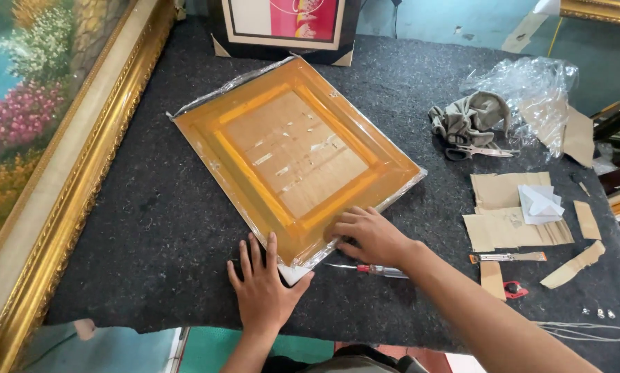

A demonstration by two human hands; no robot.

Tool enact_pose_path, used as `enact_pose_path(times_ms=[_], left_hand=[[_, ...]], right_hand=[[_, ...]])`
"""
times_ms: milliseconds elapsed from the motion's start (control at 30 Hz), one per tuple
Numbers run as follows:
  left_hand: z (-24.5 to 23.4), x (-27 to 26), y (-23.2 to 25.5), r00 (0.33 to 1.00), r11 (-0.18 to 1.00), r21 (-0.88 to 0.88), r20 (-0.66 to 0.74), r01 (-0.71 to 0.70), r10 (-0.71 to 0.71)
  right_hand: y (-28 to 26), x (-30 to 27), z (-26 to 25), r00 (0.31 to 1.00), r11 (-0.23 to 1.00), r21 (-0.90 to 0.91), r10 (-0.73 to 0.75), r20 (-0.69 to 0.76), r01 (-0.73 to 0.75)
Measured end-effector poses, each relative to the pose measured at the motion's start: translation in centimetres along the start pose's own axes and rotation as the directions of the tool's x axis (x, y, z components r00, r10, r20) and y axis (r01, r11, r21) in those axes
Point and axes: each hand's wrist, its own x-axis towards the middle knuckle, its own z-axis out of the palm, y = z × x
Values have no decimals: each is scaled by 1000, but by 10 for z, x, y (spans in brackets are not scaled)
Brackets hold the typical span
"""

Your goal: The person uses a utility knife to cut through the protective plastic wrap on a picture frame and then peels the plastic off.

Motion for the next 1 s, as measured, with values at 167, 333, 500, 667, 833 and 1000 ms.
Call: enact_pose_path(times_ms=[167,333,500,667,833,1000], left_hand=[[1,0,-1,1000,1000,-5,11,-4,4],[0,0,-1,999,998,-64,49,12,-9],[-3,-1,-1,1000,996,-83,25,8,-6],[-1,0,-1,999,996,-84,45,5,-2],[-4,0,-1,1000,999,-47,-4,-10,9],[-3,1,0,1000,999,-46,-5,-1,1]], right_hand=[[16,26,0,970,941,271,-231,70,204],[25,34,2,959,952,295,-152,240,77],[13,32,11,982,985,170,-48,183,16],[13,26,16,988,988,147,31,149,-54],[15,21,13,990,968,250,-36,139,0],[9,25,9,972,953,249,124,200,-173]])
